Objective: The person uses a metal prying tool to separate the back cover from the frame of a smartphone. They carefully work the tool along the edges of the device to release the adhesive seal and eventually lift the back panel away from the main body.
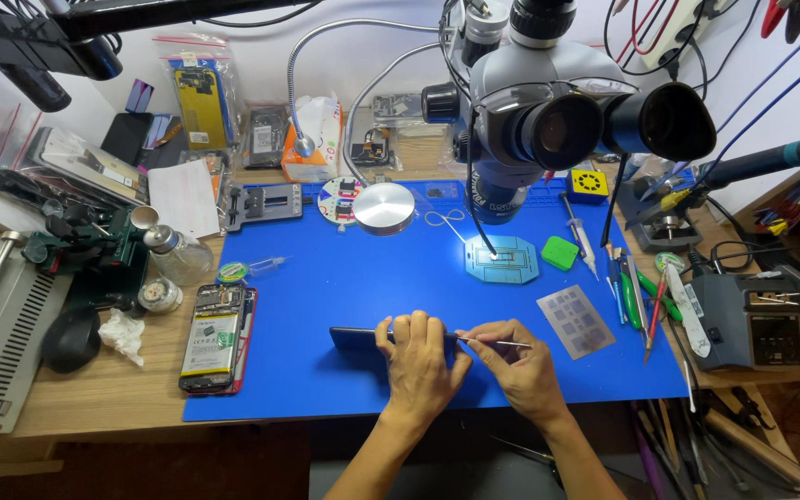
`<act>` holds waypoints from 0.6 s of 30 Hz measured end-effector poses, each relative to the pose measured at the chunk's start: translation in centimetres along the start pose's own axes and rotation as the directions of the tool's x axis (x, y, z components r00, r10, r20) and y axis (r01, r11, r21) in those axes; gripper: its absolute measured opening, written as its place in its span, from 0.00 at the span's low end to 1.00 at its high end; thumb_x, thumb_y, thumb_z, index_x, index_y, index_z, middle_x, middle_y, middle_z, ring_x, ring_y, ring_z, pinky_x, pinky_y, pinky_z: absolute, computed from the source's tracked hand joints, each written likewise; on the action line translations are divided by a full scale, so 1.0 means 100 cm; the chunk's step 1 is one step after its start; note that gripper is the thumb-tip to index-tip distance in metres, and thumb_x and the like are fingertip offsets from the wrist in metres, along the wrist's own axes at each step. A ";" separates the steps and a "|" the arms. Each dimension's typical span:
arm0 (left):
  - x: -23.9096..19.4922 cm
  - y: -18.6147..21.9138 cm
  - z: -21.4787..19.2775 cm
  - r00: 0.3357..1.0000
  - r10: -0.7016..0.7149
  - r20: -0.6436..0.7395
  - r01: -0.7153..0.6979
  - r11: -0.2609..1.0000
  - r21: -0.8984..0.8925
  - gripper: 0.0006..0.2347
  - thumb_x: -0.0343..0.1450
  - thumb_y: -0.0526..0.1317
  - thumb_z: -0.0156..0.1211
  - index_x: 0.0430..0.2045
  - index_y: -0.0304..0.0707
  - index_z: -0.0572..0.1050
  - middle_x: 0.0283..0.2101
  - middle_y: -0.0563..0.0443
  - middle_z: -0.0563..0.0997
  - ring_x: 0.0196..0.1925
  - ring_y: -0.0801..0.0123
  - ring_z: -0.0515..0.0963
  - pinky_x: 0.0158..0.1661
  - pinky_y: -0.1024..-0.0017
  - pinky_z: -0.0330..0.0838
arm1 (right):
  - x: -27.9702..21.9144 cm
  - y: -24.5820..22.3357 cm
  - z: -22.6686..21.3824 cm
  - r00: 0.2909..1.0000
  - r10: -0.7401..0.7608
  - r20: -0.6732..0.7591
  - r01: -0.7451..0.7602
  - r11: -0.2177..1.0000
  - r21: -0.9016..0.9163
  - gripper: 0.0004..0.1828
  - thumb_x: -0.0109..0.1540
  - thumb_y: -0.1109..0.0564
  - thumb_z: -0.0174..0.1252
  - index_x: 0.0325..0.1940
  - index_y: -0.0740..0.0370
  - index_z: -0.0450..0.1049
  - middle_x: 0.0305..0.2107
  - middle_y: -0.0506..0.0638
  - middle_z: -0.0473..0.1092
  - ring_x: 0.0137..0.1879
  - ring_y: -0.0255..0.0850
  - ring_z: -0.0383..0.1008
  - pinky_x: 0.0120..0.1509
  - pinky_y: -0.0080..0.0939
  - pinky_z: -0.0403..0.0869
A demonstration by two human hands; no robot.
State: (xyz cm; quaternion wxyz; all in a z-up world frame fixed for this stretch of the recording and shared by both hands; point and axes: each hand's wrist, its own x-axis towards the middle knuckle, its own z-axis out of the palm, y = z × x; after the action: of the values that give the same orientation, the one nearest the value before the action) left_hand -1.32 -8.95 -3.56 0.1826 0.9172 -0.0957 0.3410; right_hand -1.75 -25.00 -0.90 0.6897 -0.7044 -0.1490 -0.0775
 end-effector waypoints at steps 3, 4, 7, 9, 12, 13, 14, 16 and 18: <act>-0.003 -0.001 0.003 1.000 0.016 -0.004 -0.016 1.000 0.014 0.11 0.68 0.50 0.56 0.25 0.44 0.69 0.35 0.49 0.71 0.42 0.54 0.70 0.59 0.49 0.57 | 0.002 -0.010 -0.001 0.999 -0.031 0.031 0.036 0.986 -0.163 0.06 0.60 0.64 0.67 0.39 0.59 0.78 0.42 0.58 0.84 0.51 0.46 0.88 0.52 0.36 0.86; -0.004 -0.001 0.004 1.000 0.016 -0.007 -0.016 1.000 0.015 0.11 0.68 0.50 0.56 0.25 0.44 0.69 0.35 0.49 0.71 0.42 0.54 0.70 0.59 0.49 0.57 | 0.000 -0.005 -0.003 0.999 -0.034 0.032 0.039 0.986 -0.163 0.06 0.60 0.64 0.67 0.39 0.59 0.78 0.42 0.58 0.84 0.51 0.46 0.88 0.52 0.36 0.86; -0.008 -0.001 0.007 1.000 0.022 -0.014 -0.022 1.000 0.019 0.10 0.70 0.49 0.56 0.25 0.46 0.69 0.34 0.51 0.69 0.42 0.55 0.69 0.60 0.49 0.55 | -0.005 0.005 -0.006 0.870 -0.367 0.329 0.476 0.800 -0.365 0.15 0.61 0.71 0.65 0.50 0.64 0.73 0.52 0.60 0.78 0.60 0.49 0.83 0.66 0.40 0.81; -0.010 -0.003 0.009 1.000 0.013 -0.001 -0.013 1.000 0.027 0.08 0.67 0.47 0.56 0.27 0.46 0.70 0.35 0.51 0.70 0.42 0.56 0.69 0.59 0.51 0.56 | -0.001 0.006 0.001 0.708 -0.563 0.426 0.703 0.512 -0.492 0.09 0.64 0.70 0.61 0.48 0.68 0.73 0.51 0.62 0.76 0.60 0.59 0.81 0.63 0.52 0.83; -0.003 -0.006 0.002 0.998 0.060 -0.019 -0.059 0.997 0.043 0.08 0.67 0.49 0.58 0.28 0.47 0.72 0.34 0.54 0.71 0.41 0.58 0.71 0.59 0.54 0.55 | 0.002 0.015 -0.010 0.877 -0.339 0.341 0.443 0.846 -0.297 0.12 0.65 0.69 0.59 0.53 0.64 0.77 0.55 0.60 0.77 0.64 0.51 0.80 0.73 0.44 0.76; -0.001 -0.009 -0.007 0.998 0.057 -0.021 -0.056 0.997 0.048 0.08 0.67 0.49 0.58 0.28 0.47 0.72 0.34 0.54 0.71 0.41 0.58 0.71 0.59 0.54 0.55 | 0.005 0.008 -0.009 0.874 -0.341 0.345 0.446 0.846 -0.292 0.12 0.65 0.69 0.59 0.53 0.64 0.77 0.55 0.60 0.77 0.64 0.51 0.80 0.73 0.44 0.76; 0.001 -0.012 -0.017 0.999 0.047 -0.015 -0.048 0.998 -0.030 0.13 0.68 0.51 0.61 0.38 0.45 0.73 0.39 0.52 0.74 0.47 0.59 0.73 0.63 0.52 0.56 | 0.008 0.000 -0.008 0.894 -0.303 0.330 0.397 0.876 -0.272 0.13 0.63 0.70 0.60 0.51 0.63 0.77 0.53 0.59 0.79 0.62 0.50 0.81 0.69 0.42 0.79; 0.005 -0.024 -0.032 0.999 0.036 -0.014 -0.037 0.994 -0.105 0.19 0.69 0.52 0.65 0.48 0.42 0.74 0.45 0.51 0.78 0.52 0.59 0.76 0.66 0.51 0.56 | 0.014 -0.006 -0.009 0.909 -0.267 0.321 0.353 0.902 -0.249 0.14 0.62 0.72 0.60 0.48 0.61 0.77 0.50 0.58 0.80 0.61 0.49 0.83 0.65 0.40 0.81; 0.005 -0.044 -0.046 0.994 -0.081 -0.074 0.077 0.995 -0.061 0.28 0.63 0.63 0.72 0.46 0.43 0.77 0.49 0.47 0.76 0.58 0.54 0.73 0.72 0.38 0.47 | 0.014 -0.005 -0.011 0.923 -0.231 0.309 0.316 0.912 -0.260 0.14 0.60 0.71 0.63 0.47 0.60 0.79 0.49 0.57 0.81 0.58 0.48 0.84 0.65 0.40 0.81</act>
State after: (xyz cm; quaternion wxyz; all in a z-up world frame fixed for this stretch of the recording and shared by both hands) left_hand -2.33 -3.11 -1.15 0.2263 0.9009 -0.0622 0.3652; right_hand -0.45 -25.93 0.05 0.5277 -0.7781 -0.3262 -0.0990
